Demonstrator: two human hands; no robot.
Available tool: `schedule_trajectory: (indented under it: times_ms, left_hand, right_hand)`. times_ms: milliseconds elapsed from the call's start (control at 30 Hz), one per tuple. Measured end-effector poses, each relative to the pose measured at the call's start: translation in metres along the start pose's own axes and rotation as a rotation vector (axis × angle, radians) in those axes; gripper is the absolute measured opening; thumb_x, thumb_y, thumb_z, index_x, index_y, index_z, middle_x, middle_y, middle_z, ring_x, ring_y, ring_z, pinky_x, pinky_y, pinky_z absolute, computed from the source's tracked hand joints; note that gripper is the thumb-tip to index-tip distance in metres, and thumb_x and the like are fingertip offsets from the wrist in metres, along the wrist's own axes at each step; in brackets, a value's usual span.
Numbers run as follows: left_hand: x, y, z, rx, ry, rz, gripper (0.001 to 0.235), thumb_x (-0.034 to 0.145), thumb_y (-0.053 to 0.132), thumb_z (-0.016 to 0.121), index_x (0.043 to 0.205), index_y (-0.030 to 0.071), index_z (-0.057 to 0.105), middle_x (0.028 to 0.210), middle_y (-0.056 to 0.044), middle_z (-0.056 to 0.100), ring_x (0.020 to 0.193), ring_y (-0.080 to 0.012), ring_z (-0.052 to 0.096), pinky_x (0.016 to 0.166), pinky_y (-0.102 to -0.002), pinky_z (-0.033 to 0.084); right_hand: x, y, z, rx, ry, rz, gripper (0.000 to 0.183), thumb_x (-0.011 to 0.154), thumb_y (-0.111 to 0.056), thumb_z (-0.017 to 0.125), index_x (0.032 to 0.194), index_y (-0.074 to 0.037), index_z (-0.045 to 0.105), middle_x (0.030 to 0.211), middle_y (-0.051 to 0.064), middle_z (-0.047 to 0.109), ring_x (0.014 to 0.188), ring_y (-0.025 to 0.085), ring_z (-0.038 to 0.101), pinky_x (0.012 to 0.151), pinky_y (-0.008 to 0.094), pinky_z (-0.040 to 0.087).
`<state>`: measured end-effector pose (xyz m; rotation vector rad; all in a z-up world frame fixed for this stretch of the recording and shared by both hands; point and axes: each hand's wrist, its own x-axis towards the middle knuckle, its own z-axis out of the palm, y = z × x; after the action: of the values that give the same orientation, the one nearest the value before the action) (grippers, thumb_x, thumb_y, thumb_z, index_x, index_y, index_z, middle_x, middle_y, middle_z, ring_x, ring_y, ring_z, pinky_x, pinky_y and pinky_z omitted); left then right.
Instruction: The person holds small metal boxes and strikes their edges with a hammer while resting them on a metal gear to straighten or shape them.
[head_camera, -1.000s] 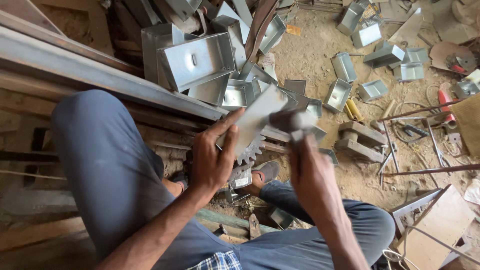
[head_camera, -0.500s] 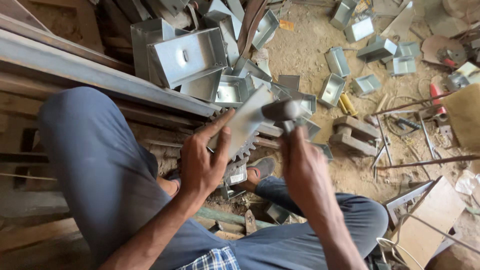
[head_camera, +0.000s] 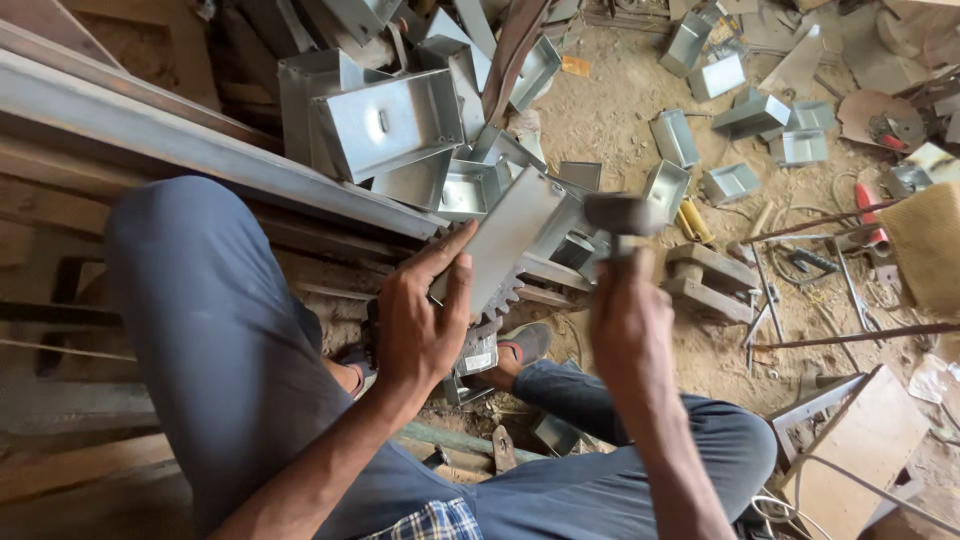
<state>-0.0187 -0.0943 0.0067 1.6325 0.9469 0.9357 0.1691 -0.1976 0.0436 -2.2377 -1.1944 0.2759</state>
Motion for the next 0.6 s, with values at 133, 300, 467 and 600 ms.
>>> schedule_trajectory:
  times_ms: [133,300,467,600]
  left_hand:
    - [0.000,-0.009,0.011,0.025,0.080,0.086,0.051,0.107,0.045,0.046,0.133,0.008,0.068,0.132,-0.017,0.072,0.124,-0.0304,0.068,0.110,-0.043,0.050]
    - [0.018,-0.024,0.026,-0.073,0.129,0.205,0.053,0.111,0.046,0.037,0.135,0.010,0.068,0.137,-0.016,0.071,0.126,-0.0287,0.067,0.113,-0.044,0.050]
    - [0.035,-0.036,0.032,-0.232,0.027,0.245,0.066,0.107,0.053,0.027,0.131,0.008,0.068,0.147,-0.020,0.061,0.127,-0.0312,0.068,0.101,-0.040,0.058]
    - [0.029,-0.034,0.026,-0.247,-0.007,0.387,0.062,0.113,0.048,0.029,0.137,0.004,0.064,0.147,-0.023,0.061,0.139,-0.0380,0.062,0.119,-0.046,0.050]
  right_hand:
    - [-0.010,0.005,-0.031,-0.004,0.118,-0.005,0.029,0.112,-0.025,0.043,0.103,-0.001,0.056,0.064,0.010,0.060,0.047,0.020,0.054,0.041,0.035,0.040]
    - [-0.026,-0.017,-0.051,0.096,0.190,-0.154,0.029,0.116,-0.027,0.043,0.110,-0.003,0.058,0.073,0.005,0.060,0.058,0.010,0.056,0.051,0.025,0.044]
    - [-0.043,-0.053,-0.067,0.136,0.188,-0.144,0.034,0.113,-0.032,0.043,0.110,-0.001,0.056,0.068,0.002,0.059,0.052,0.008,0.054,0.047,0.024,0.040]
    - [-0.048,-0.072,-0.069,0.151,0.212,-0.167,0.037,0.113,-0.033,0.046,0.114,0.002,0.055,0.067,0.002,0.057,0.054,0.008,0.053,0.051,0.023,0.040]
